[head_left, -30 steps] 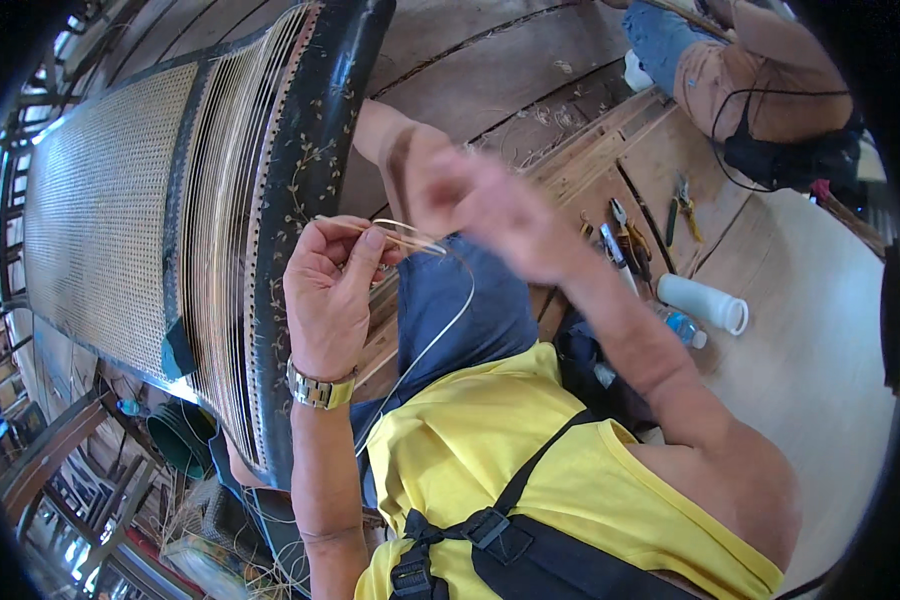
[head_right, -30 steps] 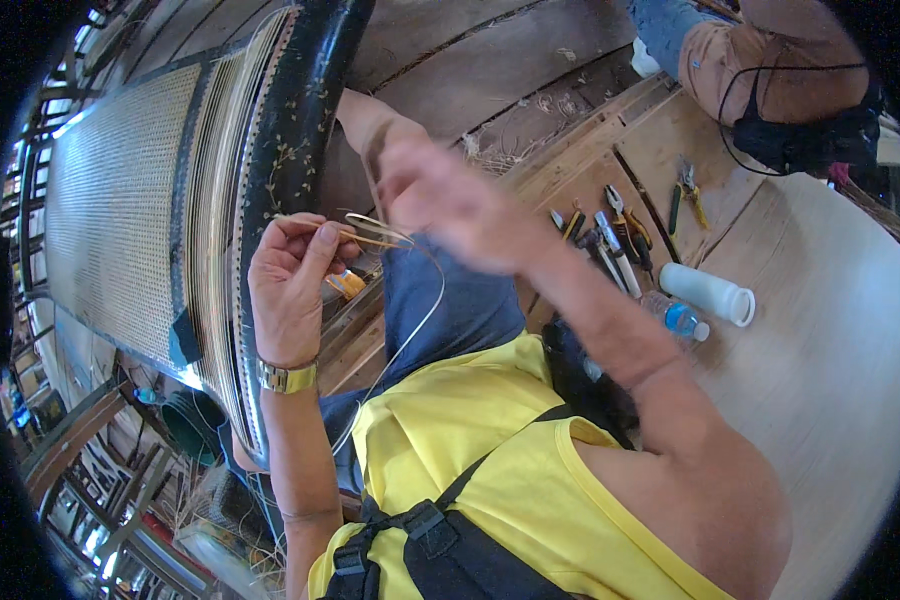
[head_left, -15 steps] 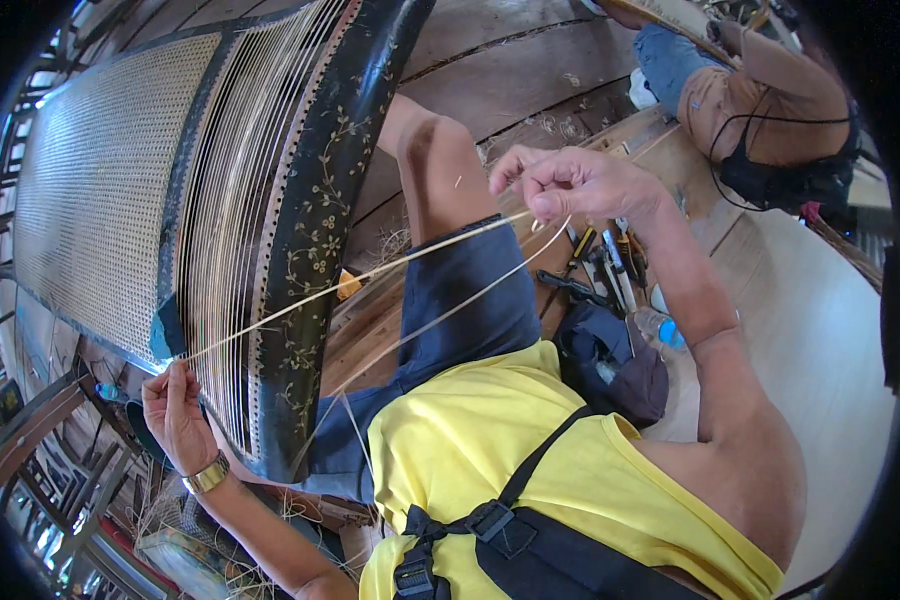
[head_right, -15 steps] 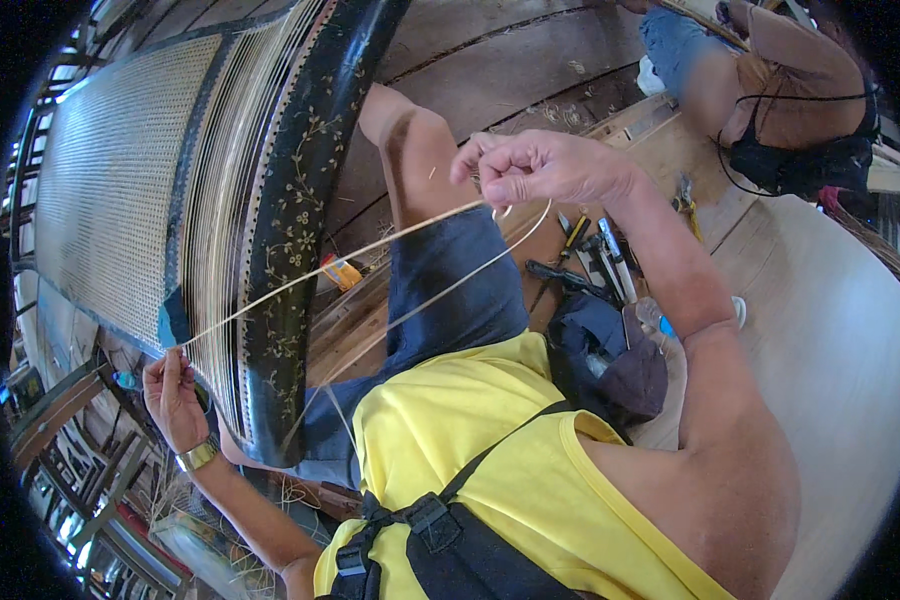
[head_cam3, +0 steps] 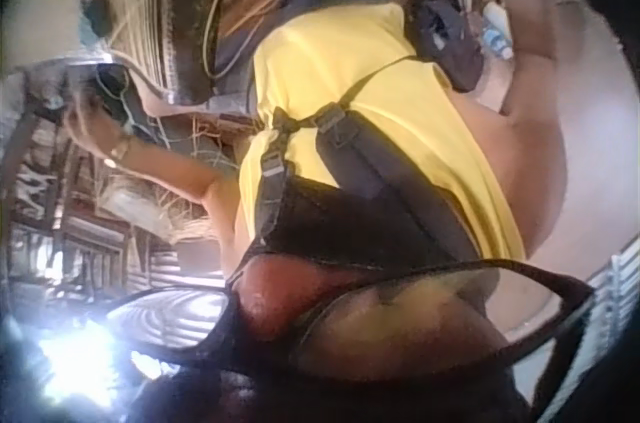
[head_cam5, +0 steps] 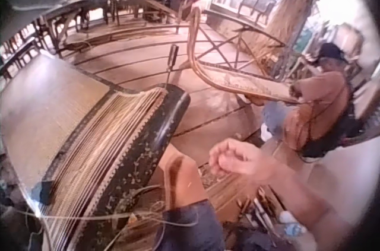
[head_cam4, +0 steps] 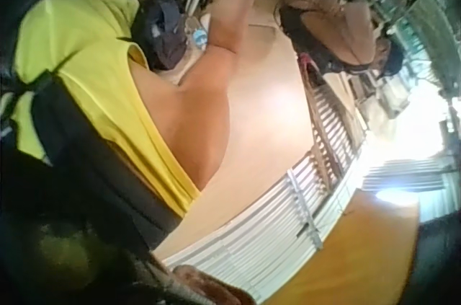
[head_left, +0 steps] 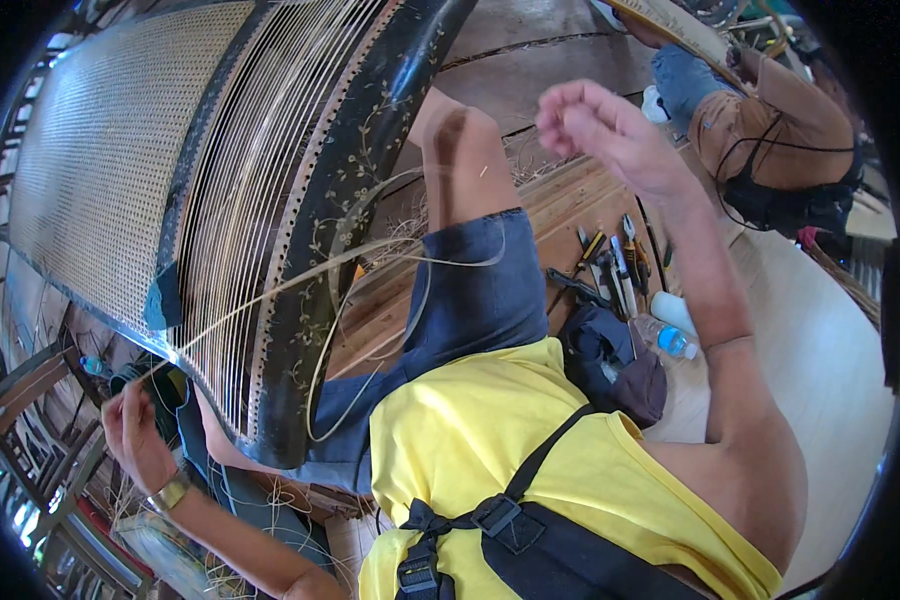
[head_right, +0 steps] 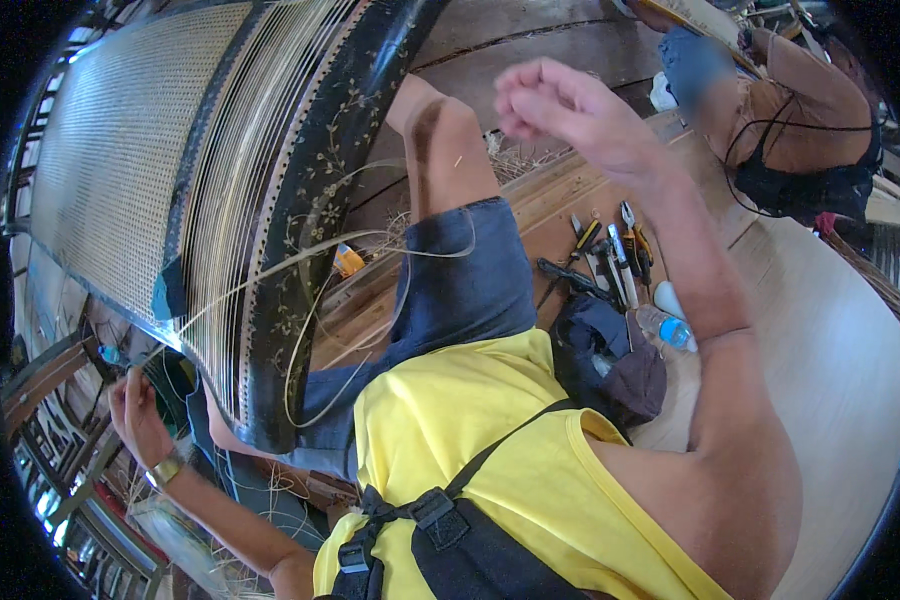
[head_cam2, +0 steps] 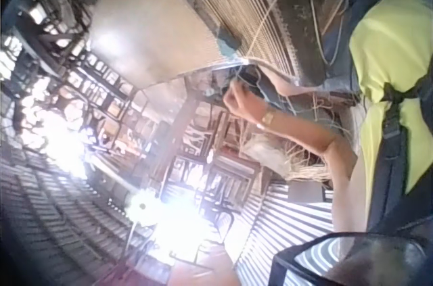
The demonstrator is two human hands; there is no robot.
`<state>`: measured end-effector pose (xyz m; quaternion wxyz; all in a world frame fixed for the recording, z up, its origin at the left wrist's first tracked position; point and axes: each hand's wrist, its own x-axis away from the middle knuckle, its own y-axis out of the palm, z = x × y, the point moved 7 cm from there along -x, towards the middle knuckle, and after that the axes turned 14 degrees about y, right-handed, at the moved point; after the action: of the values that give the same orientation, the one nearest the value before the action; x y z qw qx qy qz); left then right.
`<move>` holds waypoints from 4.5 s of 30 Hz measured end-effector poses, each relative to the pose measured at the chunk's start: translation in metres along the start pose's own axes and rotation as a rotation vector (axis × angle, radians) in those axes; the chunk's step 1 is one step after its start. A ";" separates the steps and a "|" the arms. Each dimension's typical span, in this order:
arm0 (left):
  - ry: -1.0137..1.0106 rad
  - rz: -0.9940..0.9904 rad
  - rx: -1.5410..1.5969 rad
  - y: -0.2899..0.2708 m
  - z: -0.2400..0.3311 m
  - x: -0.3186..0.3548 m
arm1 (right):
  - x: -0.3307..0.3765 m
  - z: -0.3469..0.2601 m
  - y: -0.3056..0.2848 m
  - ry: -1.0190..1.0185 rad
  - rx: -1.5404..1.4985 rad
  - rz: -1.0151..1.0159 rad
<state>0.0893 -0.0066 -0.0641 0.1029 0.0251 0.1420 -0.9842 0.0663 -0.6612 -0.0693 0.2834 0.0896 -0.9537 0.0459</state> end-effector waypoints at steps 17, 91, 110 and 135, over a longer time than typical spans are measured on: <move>-0.048 0.036 0.103 -0.001 -0.013 -0.023 | 0.009 0.014 -0.048 0.280 0.471 -0.132; 0.376 -0.316 -0.426 -0.123 -0.031 -0.092 | -0.069 0.083 -0.256 -0.196 1.141 0.727; 0.337 -0.311 0.045 0.022 0.059 -0.053 | 0.003 0.014 -0.156 -0.343 1.130 1.108; -0.067 -1.235 0.295 0.549 0.088 0.172 | 0.067 0.042 -0.173 -0.263 1.234 0.773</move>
<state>0.0345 -0.5805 -0.1439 -0.4840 -0.0783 -0.0099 -0.8715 0.0223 -0.8458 -0.0612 0.0285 -0.1049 -0.7442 0.6591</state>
